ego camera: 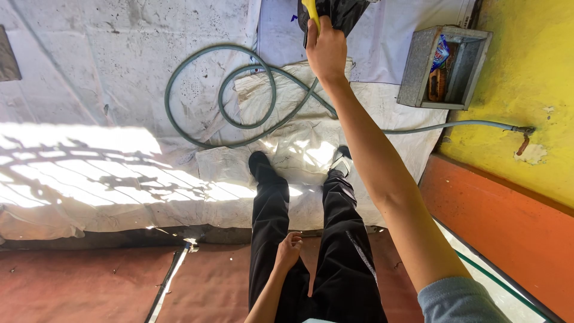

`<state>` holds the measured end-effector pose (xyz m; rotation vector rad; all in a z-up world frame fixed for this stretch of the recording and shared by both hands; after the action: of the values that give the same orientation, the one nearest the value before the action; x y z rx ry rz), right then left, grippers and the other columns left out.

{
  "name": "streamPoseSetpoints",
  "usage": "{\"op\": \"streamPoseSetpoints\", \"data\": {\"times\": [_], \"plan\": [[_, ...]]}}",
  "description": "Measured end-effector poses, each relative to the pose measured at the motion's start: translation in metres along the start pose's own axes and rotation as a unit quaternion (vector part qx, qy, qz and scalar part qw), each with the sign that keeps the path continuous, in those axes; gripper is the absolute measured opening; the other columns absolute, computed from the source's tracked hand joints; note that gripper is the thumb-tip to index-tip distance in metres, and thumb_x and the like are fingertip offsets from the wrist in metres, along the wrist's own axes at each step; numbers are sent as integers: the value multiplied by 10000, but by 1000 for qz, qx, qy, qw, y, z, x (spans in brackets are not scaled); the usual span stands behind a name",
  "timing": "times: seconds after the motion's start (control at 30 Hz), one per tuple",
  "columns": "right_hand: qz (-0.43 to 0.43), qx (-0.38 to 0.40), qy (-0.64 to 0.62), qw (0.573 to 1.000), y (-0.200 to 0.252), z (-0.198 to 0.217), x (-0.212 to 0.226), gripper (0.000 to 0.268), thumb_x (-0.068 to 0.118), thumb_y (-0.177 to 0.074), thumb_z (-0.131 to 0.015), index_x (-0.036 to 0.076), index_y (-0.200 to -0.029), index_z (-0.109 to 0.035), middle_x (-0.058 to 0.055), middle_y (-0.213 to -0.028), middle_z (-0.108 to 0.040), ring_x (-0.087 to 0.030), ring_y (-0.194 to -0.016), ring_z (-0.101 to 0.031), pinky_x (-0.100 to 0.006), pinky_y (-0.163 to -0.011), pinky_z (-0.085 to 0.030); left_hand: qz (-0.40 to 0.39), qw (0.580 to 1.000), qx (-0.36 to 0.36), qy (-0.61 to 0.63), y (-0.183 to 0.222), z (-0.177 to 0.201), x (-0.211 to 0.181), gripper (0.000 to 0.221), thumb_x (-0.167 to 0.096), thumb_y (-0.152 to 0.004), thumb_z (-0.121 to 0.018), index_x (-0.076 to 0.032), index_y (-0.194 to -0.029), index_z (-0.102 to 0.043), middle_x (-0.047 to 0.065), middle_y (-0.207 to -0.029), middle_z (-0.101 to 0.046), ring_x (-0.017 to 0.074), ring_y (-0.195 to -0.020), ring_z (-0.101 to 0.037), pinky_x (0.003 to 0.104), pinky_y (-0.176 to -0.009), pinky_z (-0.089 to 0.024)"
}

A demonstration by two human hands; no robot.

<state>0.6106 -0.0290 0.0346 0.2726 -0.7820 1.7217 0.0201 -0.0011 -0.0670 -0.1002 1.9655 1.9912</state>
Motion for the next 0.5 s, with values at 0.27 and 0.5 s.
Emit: {"op": "streamPoseSetpoints", "data": {"times": [0.27,0.5], "plan": [[57,-35,71,995,-9,18,11,139,157,-975,-657,75,-876,-603,-39,-472,-576,-187,-294,-486,-350,-312,-381,-6,1000,-3,-26,-8,-6,6,366,-184,-934,-614,-143,-1295,-653,18,-1183,-758,196,-1048,-729,307,-898,-574],[45,-45,24,998,-10,20,16,154,148,-997,-617,52,-877,-624,-37,-486,-582,-149,-308,-473,-312,-309,-360,-9,1000,-8,-23,-8,-7,6,372,-157,-926,-612,-126,-1295,-652,24,-1184,-763,192,-1031,-740,305,-887,-578]]}}
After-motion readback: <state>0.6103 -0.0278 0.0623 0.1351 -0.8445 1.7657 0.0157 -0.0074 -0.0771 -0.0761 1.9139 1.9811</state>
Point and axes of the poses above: each hand's wrist, its own y-axis away from the middle knuckle, its own z-axis out of the back of the hand, x = y × z, the point moved 7 cm from there along -y, towards the middle knuckle
